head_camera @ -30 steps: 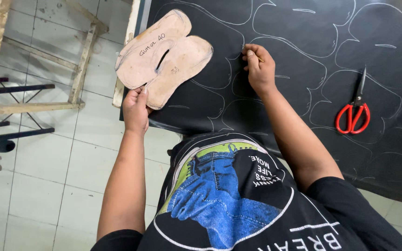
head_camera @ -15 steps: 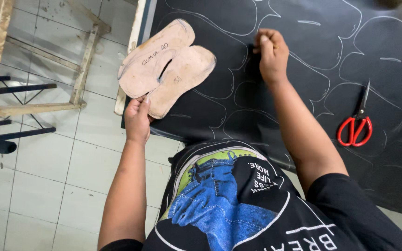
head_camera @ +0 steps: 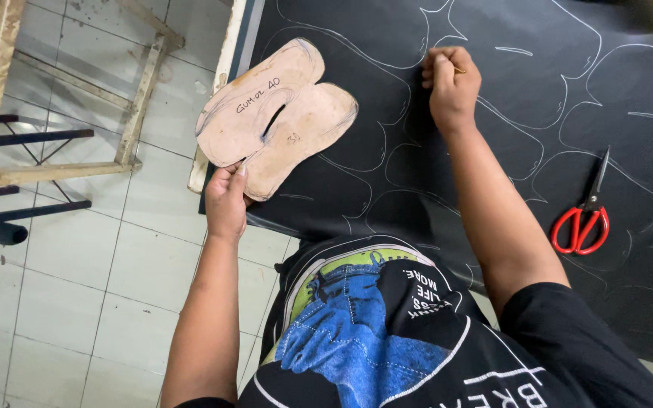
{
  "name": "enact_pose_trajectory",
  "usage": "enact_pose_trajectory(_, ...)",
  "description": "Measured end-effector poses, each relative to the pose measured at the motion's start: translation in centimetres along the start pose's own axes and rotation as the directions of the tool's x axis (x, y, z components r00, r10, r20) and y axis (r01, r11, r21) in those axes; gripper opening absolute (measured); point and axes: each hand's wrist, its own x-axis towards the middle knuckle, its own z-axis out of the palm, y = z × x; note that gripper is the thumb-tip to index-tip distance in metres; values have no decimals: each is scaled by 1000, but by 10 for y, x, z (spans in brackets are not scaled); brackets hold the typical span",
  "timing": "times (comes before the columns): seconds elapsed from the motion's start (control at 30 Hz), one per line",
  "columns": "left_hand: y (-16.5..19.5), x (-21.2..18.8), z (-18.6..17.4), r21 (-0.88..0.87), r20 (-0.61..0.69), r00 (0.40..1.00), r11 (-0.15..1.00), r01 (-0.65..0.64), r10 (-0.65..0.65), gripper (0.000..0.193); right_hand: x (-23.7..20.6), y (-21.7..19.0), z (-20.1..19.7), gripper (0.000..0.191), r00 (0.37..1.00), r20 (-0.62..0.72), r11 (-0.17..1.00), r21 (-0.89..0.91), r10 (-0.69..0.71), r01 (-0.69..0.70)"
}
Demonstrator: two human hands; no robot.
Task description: The person places a cardboard shoe sole template on a large black sheet and traces its outline with a yellow marker. The person repeats this process multiple times, moving the template to different positions on the sheet to create several outlines.
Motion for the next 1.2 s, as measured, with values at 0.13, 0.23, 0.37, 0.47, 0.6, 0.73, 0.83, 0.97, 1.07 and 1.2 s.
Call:
enact_pose_trajectory(0.13,3,1,0,24,-23,999,999,29,-29,22,9,2,-4,19,999,-28,993,115,34,-30)
enact_pose_trajectory(0.23,5,3,0,14,-19,999,999,38,-38,21,33,0,-3,18,998,-56,993,112,-41,47)
enact_pose_trajectory(0.37,6,6,1,1,-11,999,999,34,-34,22,65,-8,0,21,996,-82,993,111,-42,51)
enact_pose_trajectory(0.47,6,8,0,-5,-24,999,999,44,-44,22,76,-11,4,22,994,-107,997,75,4,5)
enact_pose_trajectory(0.6,4,10,-2,-10,-21,999,999,36,-36,23,76,-8,8,22,991,-131,1000,-12,-23,22)
enact_pose_trajectory(0.73,3,9,-2,-18,-8,999,999,40,-40,23,73,-8,3,20,993,-119,997,81,-8,18)
enact_pose_trajectory(0.83,4,5,1,-17,-4,999,999,50,-50,24,62,-14,-8,20,991,-133,984,176,-8,32)
enact_pose_trajectory(0.97,2,0,3,-1,3,1000,1000,15,-15,25,13,-24,-25,30,973,-217,961,277,78,-15)
enact_pose_trajectory(1.07,-3,-4,-2,9,26,1000,1000,13,-13,27,-46,-24,-38,45,966,-225,971,228,129,-76)
enact_pose_trajectory(1.2,-7,-7,-9,3,44,999,1000,18,-18,26,-120,-30,-54,43,974,-155,953,277,168,-120)
